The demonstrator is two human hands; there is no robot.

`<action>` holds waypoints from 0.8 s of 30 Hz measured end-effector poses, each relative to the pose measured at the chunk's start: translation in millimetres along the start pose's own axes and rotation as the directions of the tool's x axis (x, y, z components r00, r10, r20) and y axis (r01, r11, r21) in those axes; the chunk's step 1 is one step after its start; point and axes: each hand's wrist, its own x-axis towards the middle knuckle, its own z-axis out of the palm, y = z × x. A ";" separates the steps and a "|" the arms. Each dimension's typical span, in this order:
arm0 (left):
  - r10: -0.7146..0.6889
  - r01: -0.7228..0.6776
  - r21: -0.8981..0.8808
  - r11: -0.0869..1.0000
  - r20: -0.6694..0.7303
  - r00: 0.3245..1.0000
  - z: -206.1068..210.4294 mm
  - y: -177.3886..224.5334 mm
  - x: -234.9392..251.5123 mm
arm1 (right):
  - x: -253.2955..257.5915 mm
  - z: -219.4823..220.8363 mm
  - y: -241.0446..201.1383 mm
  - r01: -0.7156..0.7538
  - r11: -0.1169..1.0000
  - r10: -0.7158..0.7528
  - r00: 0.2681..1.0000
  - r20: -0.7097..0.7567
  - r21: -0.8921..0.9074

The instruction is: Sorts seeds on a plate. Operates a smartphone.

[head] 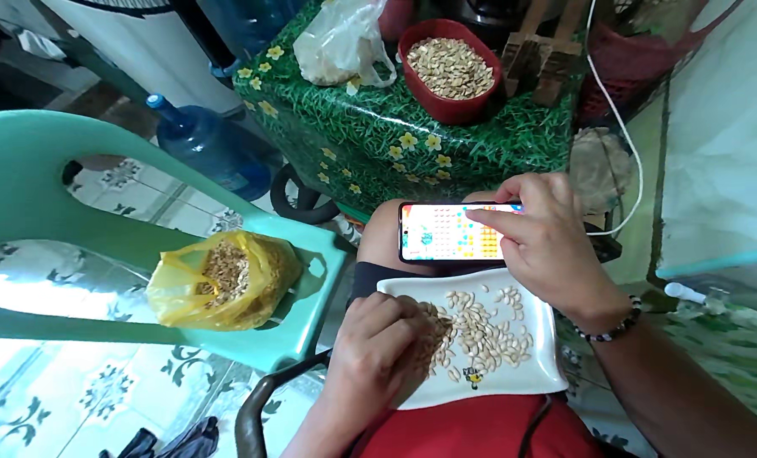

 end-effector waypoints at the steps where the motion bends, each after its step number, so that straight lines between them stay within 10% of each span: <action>1: -0.001 0.001 -0.002 1.000 0.001 1.000 -0.4 -0.1 -0.5 | -1.1 -1.1 0.8 -0.011 1.000 0.011 1.000 -0.003 0.000; 24: 0.027 -0.027 -0.002 1.000 -0.022 0.999 -0.4 1.5 2.3 | -8.3 -1.0 4.7 -0.084 0.991 0.094 0.990 -0.103 0.105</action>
